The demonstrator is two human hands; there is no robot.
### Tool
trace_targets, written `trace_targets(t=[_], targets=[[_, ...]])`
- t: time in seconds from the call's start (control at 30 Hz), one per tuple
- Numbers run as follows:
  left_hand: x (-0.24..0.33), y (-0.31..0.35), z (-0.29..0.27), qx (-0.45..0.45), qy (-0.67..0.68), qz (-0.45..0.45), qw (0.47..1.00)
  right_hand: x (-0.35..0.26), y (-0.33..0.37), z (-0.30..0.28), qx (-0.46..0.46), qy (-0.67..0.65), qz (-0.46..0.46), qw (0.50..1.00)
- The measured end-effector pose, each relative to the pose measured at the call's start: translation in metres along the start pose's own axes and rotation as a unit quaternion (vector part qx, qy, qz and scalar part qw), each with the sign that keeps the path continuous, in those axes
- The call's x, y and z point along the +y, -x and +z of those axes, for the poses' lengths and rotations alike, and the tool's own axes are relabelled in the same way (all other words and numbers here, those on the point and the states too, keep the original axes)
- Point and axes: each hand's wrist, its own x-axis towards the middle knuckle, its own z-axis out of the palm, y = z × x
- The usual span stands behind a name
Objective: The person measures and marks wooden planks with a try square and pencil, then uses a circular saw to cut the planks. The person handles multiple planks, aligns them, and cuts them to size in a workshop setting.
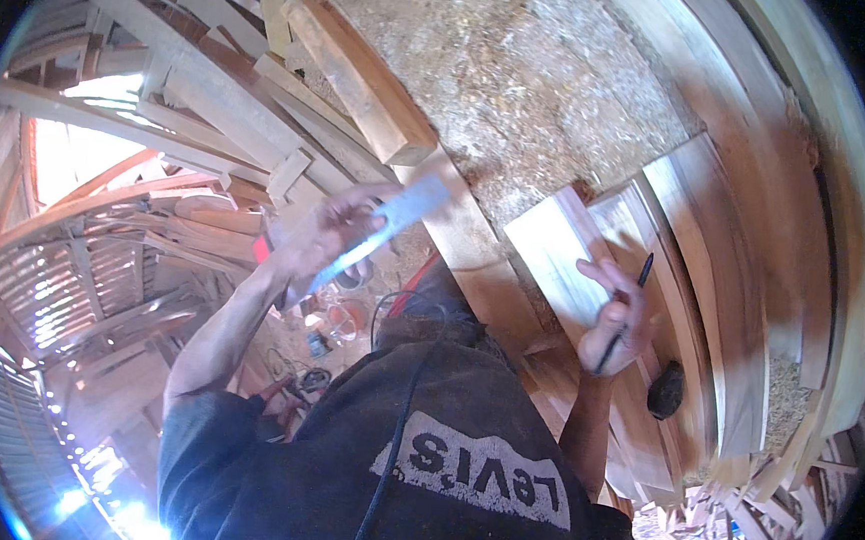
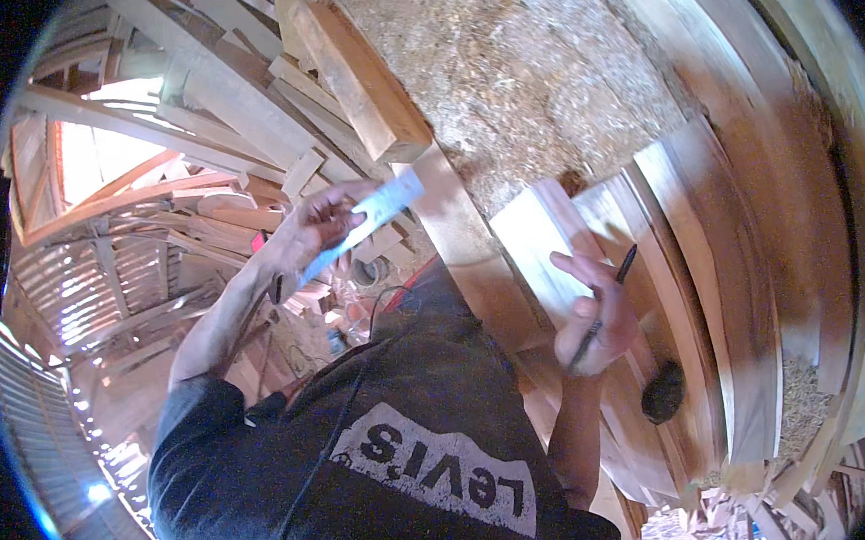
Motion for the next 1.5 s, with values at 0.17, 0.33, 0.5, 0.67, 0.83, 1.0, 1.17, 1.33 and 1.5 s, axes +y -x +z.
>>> trace_targets(t=[0.17,0.33,0.5,0.67,0.83,1.0,1.17,1.33,1.5], targets=[[-0.076,-0.027,-0.069,0.044,0.050,0.018,0.998,-0.041,-0.028,0.064,-0.059,-0.026,-0.008,0.998],[-0.110,-0.074,-0.085,0.013,0.094,0.067,0.993,-0.035,-0.043,0.146,-0.126,0.005,0.050,0.991],[-0.122,-0.093,-0.090,-0.018,0.114,0.084,0.990,-0.042,-0.047,0.220,-0.181,0.083,0.235,0.951],[-0.132,-0.097,-0.090,0.010,0.092,0.130,0.987,0.000,-0.060,0.246,-0.110,-0.076,0.364,0.922],[-0.128,-0.097,-0.094,-0.007,0.069,0.098,0.993,-0.005,-0.087,0.253,-0.146,-0.012,0.258,0.955],[-0.138,-0.103,-0.089,0.017,0.069,0.123,0.990,-0.013,-0.088,0.254,-0.199,0.029,0.260,0.944],[-0.131,-0.101,-0.088,0.030,0.071,0.115,0.990,-0.003,-0.082,0.251,-0.197,0.026,0.269,0.942],[-0.146,-0.108,-0.085,0.048,0.059,0.156,0.985,0.001,-0.077,0.250,-0.235,0.025,0.219,0.947],[-0.131,-0.104,-0.090,0.014,0.075,0.093,0.993,-0.004,-0.075,0.255,-0.229,0.061,0.198,0.951]])
